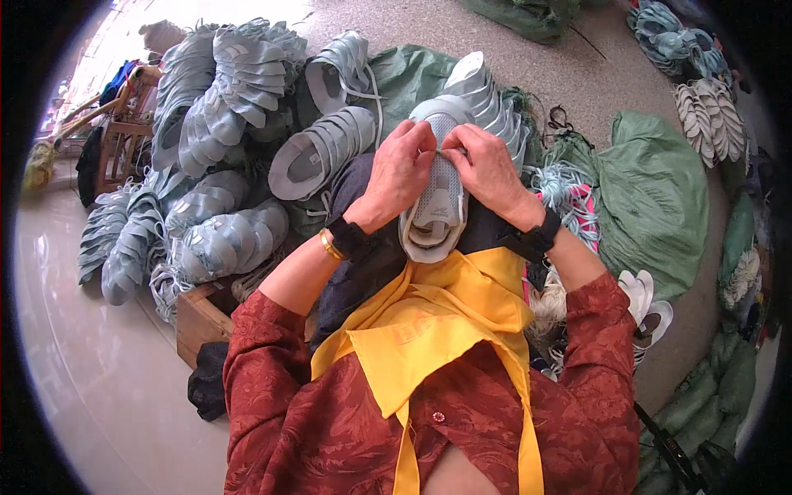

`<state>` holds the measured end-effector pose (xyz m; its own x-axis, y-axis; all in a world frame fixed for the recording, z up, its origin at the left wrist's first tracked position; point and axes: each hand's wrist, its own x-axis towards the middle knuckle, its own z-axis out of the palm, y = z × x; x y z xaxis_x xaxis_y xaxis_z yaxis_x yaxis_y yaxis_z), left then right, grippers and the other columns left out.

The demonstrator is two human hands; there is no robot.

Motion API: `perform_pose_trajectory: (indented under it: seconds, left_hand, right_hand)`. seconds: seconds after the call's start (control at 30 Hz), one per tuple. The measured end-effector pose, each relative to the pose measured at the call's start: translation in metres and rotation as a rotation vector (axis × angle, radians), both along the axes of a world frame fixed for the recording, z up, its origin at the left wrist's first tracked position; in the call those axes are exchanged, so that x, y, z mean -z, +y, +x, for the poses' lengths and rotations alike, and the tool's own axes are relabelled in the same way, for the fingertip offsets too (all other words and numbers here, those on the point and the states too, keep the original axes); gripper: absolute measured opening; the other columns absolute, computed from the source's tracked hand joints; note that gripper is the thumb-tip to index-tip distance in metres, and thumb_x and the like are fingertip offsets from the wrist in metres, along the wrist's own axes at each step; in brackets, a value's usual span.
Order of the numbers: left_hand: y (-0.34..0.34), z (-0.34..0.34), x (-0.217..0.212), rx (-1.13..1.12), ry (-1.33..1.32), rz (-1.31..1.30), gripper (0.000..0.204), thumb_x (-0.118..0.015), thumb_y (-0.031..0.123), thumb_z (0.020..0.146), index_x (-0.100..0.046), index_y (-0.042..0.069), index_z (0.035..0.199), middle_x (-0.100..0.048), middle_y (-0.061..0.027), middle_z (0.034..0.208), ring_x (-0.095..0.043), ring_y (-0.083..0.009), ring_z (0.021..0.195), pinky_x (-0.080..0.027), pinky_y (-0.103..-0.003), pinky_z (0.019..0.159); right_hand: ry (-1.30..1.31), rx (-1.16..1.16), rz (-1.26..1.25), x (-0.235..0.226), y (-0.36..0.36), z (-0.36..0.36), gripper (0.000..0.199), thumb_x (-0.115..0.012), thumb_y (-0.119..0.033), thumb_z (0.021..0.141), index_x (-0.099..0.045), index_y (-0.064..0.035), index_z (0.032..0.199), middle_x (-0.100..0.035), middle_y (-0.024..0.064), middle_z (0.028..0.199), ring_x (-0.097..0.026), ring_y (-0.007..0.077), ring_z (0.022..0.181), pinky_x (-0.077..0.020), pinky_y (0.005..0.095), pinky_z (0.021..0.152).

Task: The person laces a light-colored sneaker by threading the laces through the eyelets and tying a knot. They then place the finished shoe into a stack of similar shoes and pick up another shoe to begin the process again.

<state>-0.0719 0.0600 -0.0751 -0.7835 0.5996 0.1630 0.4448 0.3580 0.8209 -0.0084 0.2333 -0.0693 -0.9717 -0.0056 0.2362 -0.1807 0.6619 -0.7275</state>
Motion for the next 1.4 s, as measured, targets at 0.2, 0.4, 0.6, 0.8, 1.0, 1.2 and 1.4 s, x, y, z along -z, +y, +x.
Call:
perform_pose_trajectory:
  seconds: [0.2,0.4,0.6,0.8,1.0,1.2,1.4]
  left_hand:
    - [0.0,-0.008,0.004,0.066,0.015,0.038,0.013,-0.059,-0.005,0.081,-0.056,0.002,0.091,-0.057,-0.0168,0.087,-0.059,-0.0388,0.085,-0.048,-0.046,0.074]
    - [-0.023,-0.026,-0.012,0.06,-0.184,-0.071,0.007,-0.064,0.0,0.09,-0.057,0.001,0.092,-0.058,-0.0031,0.082,-0.054,-0.0099,0.078,-0.048,-0.028,0.069]
    - [-0.139,-0.049,-0.039,0.0,-0.509,0.1,0.005,-0.061,0.001,0.095,-0.058,0.003,0.093,-0.063,-0.002,0.088,-0.061,-0.0111,0.082,-0.05,-0.026,0.078]
    - [-0.137,-0.019,-0.005,-0.055,-0.468,0.065,0.006,-0.063,-0.002,0.092,-0.058,0.002,0.092,-0.064,-0.0008,0.086,-0.061,-0.0086,0.079,-0.051,-0.025,0.072]
    - [-0.1,-0.014,-0.022,0.019,-0.077,-0.132,0.011,-0.067,0.002,0.087,-0.058,0.001,0.092,-0.062,-0.0073,0.078,-0.061,-0.0178,0.07,-0.048,-0.032,0.064]
    - [-0.102,-0.026,-0.018,0.106,0.064,-0.203,0.013,-0.066,0.001,0.088,-0.055,0.0,0.094,-0.062,-0.0134,0.079,-0.061,-0.0291,0.071,-0.049,-0.038,0.067]
    - [-0.109,-0.034,-0.014,0.148,0.263,-0.216,0.008,-0.059,-0.001,0.088,-0.052,0.0,0.092,-0.059,-0.0194,0.08,-0.06,-0.0419,0.079,-0.047,-0.047,0.07]
  right_hand:
    - [-0.059,-0.014,-0.008,-0.007,0.003,0.0,0.012,-0.069,-0.007,0.087,-0.061,0.0002,0.093,-0.066,0.0188,0.089,-0.066,0.0392,0.087,-0.052,0.0463,0.074]
    - [-0.083,-0.019,-0.008,-0.017,0.021,0.01,0.015,-0.069,-0.006,0.085,-0.063,-0.0007,0.097,-0.065,0.0153,0.081,-0.066,0.0281,0.072,-0.0515,0.0368,0.066]
    - [-0.078,0.043,0.123,-0.029,0.023,0.033,0.012,-0.066,-0.003,0.085,-0.061,-0.0017,0.096,-0.068,0.0171,0.092,-0.068,0.0378,0.087,-0.0536,0.0453,0.074]
    - [-0.078,0.086,0.09,-0.02,0.02,0.04,0.012,-0.07,-0.006,0.086,-0.065,-0.0026,0.097,-0.069,0.0152,0.09,-0.069,0.0352,0.085,-0.0537,0.0436,0.073]
    - [-0.063,0.147,0.033,-0.019,0.018,0.042,0.011,-0.069,-0.006,0.087,-0.069,-0.0016,0.097,-0.071,0.0155,0.085,-0.07,0.0332,0.079,-0.054,0.0403,0.07]
    - [-0.14,0.217,-0.084,-0.018,0.023,0.038,0.014,-0.069,-0.013,0.091,-0.071,0.0005,0.095,-0.071,0.017,0.081,-0.072,0.028,0.072,-0.0543,0.0361,0.065]
    - [-0.139,0.23,-0.056,-0.016,0.024,0.035,0.014,-0.068,-0.014,0.091,-0.07,0.0004,0.093,-0.07,0.0172,0.079,-0.071,0.0298,0.072,-0.0539,0.0374,0.065]
